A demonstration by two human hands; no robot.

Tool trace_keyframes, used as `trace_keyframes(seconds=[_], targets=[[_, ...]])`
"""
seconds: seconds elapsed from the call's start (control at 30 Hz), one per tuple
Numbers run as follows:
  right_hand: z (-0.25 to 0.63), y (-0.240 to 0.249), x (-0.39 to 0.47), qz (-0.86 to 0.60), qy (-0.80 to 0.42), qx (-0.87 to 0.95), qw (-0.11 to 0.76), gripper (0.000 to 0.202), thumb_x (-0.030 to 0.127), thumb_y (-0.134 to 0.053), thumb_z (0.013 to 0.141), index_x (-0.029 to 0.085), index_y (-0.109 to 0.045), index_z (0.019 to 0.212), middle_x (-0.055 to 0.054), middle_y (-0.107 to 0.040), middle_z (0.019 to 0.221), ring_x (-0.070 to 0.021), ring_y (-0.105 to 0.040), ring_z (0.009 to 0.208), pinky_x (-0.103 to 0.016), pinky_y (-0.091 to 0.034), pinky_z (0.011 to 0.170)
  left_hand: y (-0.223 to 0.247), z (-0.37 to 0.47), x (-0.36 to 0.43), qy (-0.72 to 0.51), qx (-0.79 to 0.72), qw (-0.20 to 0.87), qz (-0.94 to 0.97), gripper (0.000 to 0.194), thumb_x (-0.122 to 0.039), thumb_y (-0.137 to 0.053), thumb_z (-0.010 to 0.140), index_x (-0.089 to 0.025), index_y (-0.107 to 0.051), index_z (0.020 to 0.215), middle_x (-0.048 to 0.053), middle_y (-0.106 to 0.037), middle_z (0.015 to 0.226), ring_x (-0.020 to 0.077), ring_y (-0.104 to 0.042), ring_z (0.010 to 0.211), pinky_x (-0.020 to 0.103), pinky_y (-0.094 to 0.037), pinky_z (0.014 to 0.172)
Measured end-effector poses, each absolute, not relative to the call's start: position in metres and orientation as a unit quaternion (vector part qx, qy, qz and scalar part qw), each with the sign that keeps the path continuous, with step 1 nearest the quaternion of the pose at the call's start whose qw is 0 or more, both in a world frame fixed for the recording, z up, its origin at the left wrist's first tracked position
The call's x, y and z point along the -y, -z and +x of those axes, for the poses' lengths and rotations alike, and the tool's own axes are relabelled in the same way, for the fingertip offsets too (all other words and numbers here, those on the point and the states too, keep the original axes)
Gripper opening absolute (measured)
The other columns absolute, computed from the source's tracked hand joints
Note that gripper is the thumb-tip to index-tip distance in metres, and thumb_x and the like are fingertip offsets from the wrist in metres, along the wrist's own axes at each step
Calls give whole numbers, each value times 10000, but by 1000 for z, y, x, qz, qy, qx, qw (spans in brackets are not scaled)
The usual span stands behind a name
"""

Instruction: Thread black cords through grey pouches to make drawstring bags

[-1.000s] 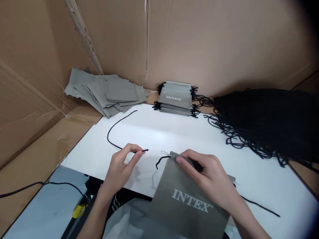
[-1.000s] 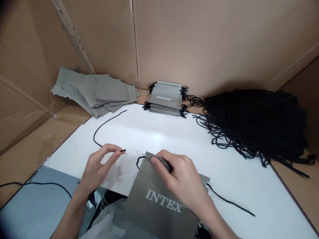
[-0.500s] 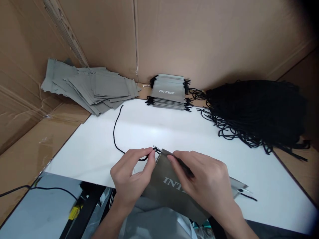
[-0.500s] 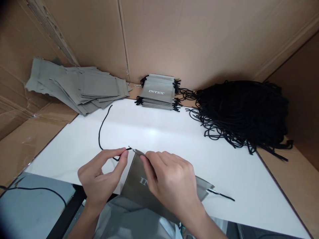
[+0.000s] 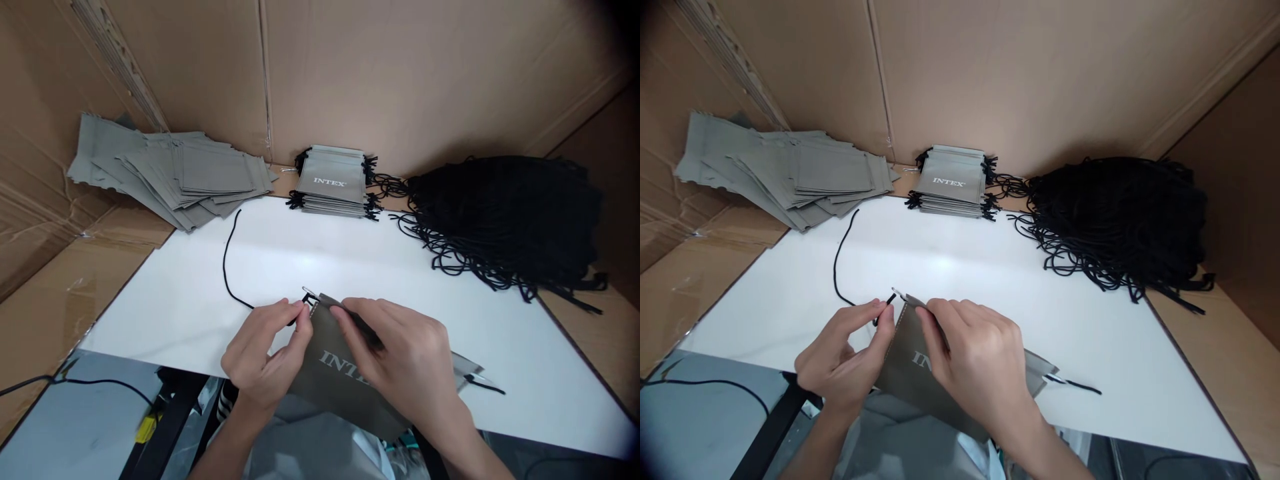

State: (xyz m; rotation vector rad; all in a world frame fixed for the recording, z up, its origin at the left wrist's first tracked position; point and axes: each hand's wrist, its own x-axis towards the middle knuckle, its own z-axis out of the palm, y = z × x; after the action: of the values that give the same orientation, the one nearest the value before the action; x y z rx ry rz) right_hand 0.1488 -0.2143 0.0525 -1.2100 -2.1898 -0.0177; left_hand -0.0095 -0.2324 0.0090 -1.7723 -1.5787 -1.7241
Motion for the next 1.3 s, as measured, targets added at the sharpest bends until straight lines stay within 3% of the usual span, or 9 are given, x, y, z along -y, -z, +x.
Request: trace_keyframes(seconds=[0.23,0.47,0.6,0.77,0.87,0.97,1.07,1.23,1.3], targets=[[149,-53,215,-462,0,828,318,242,250,-556,964,171,-705,792,-3,-623,554,-129,-547,463,-281,-313,487,-9,-10,232,582,537,105,-602,249,-50,-732,761,-241,-701,918,-13,-770,777,183,-733,655,327,-639,616],[148,-52,216,-459,12,829,318,241,245,-558,966,165,-706,793,7,-583,530,-126,-500,447,-281,-302,488,-3,-6,233,609,578,0,-542,185,-91,-736,785,-242,-730,892,-30,-763,793,150,-710,684,295,-608,643],[146,-51,215,-449,10,837,313,230,233,-561,965,162,-711,806,8,-585,545,-123,-495,460,-282,-296,493,-9,-8,232,617,594,-133,-499,91,-187,-755,810,-242,-758,881,-19,-775,823,147,-724,744,269,-614,711],[151,-51,211,-394,51,867,302,260,193,-561,965,156,-695,745,18,-554,528,-125,-465,461,-299,-282,497,-26,-27,223,541,576,-414,-451,338,-334,-785,802,-228,-725,1117,11,-777,801,165,-738,761,241,-612,698],[155,-50,209,-354,56,891,279,293,178,-561,961,157,-678,694,13,-560,529,-128,-462,458,-309,-272,496,-34,-40,215,498,523,-504,-474,207,-332,-776,811,-228,-757,988,30,-782,872,176,-742,858,212,-595,711],[160,-49,209,-348,-7,899,265,273,212,-553,972,162,-693,744,7,-598,566,-131,-484,477,-303,-291,505,-37,-46,205,510,534,-468,-485,175,-340,-771,816,-245,-756,961,24,-780,890,187,-738,911,216,-582,725],[166,-50,208,-368,-116,884,265,228,253,-549,981,173,-708,838,9,-638,612,-124,-521,507,-281,-329,523,-34,-48,194,493,596,-356,-524,228,-362,-749,835,-265,-745,1042,20,-778,921,210,-728,938,288,-584,799],[172,-56,201,-452,-245,824,239,243,340,-554,983,205,-711,856,8,-703,689,-117,-579,547,-255,-364,538,-33,-54,185,454,627,-89,-627,363,-286,-702,879,-273,-668,1240,51,-670,1298,272,-610,1205,447,-498,1018],[172,-58,197,-480,-271,803,225,255,369,-555,979,216,-711,849,14,-712,693,-117,-583,548,-253,-364,528,-38,-57,188,468,554,-75,-684,343,-268,-713,878,-268,-680,1220,47,-652,1329,254,-586,1242,426,-465,1064]])
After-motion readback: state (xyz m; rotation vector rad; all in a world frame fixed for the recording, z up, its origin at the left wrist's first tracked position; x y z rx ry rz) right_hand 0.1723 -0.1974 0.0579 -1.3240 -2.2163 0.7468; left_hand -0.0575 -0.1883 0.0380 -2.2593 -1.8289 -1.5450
